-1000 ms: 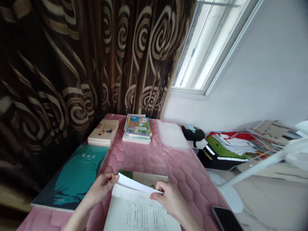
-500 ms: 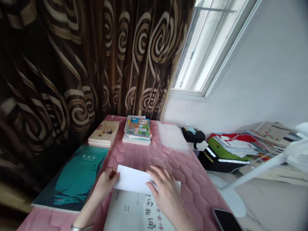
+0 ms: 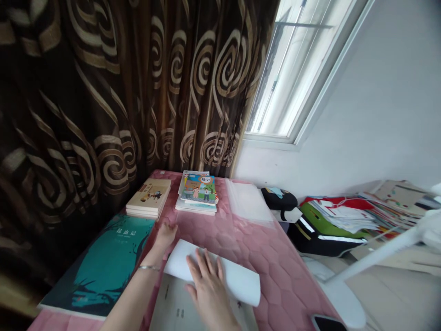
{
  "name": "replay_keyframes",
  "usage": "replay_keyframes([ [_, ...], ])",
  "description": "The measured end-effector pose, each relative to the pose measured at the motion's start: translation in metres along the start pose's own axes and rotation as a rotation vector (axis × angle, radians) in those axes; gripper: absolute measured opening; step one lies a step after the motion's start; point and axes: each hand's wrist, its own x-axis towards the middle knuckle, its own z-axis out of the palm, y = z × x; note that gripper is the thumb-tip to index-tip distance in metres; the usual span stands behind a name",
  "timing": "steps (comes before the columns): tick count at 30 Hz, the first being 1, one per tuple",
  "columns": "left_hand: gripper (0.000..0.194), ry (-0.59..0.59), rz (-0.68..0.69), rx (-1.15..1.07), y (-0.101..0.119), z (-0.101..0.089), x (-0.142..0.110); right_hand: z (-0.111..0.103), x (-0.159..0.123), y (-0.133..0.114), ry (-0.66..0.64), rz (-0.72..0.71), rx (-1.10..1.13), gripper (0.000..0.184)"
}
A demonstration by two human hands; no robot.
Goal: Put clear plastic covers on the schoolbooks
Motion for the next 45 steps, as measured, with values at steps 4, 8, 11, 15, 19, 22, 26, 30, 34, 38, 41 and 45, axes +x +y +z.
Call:
replay_keyframes([
  [4,0.021,-0.144,-0.114,-0.331,0.013,0.011,0.019,-0.005,-0.004,-0.003,0.144,-0.073,-0.081,0.059],
  [8,0.029,-0.255,-0.119,-0.559,0.023,0.003,0.015,-0.012,0.001,-0.001,0.179,-0.103,-0.091,0.056],
  [11,0.043,-0.306,-0.059,-0.696,0.024,-0.010,-0.003,-0.013,0.004,-0.001,0.187,-0.110,-0.084,0.054],
  [15,0.050,-0.369,-0.043,-0.882,0.016,-0.024,-0.036,-0.008,0.002,-0.003,0.177,-0.130,-0.076,0.053],
  [19,0.050,-0.446,-0.137,-0.974,0.001,-0.026,-0.057,-0.001,-0.005,-0.008,0.191,-0.142,-0.089,0.050],
  [22,0.049,-0.501,-0.178,-1.056,-0.006,-0.024,-0.060,0.002,-0.007,-0.010,0.216,-0.135,-0.109,0.047],
  [26,0.049,-0.482,-0.157,-1.108,-0.007,-0.022,-0.058,0.006,-0.007,-0.012,0.237,-0.113,-0.120,0.045],
  [30,0.049,-0.408,-0.107,-1.117,-0.005,-0.021,-0.059,0.011,-0.005,-0.013,0.231,-0.083,-0.112,0.043],
  [34,0.051,-0.389,-0.074,-1.134,-0.001,-0.025,-0.063,0.010,-0.001,-0.014,0.204,-0.070,-0.109,0.044],
  [38,0.053,-0.445,-0.068,-1.165,0.002,-0.029,-0.065,0.007,0.003,-0.013,0.191,-0.048,-0.109,0.043],
  [41,0.050,-0.485,-0.063,-1.175,0.002,-0.030,-0.066,0.006,0.006,-0.013,0.186,-0.033,-0.109,0.043],
  [45,0.050,-0.494,-0.052,-1.166,0.001,-0.029,-0.066,0.007,0.008,-0.014,0.187,-0.015,-0.100,0.043],
])
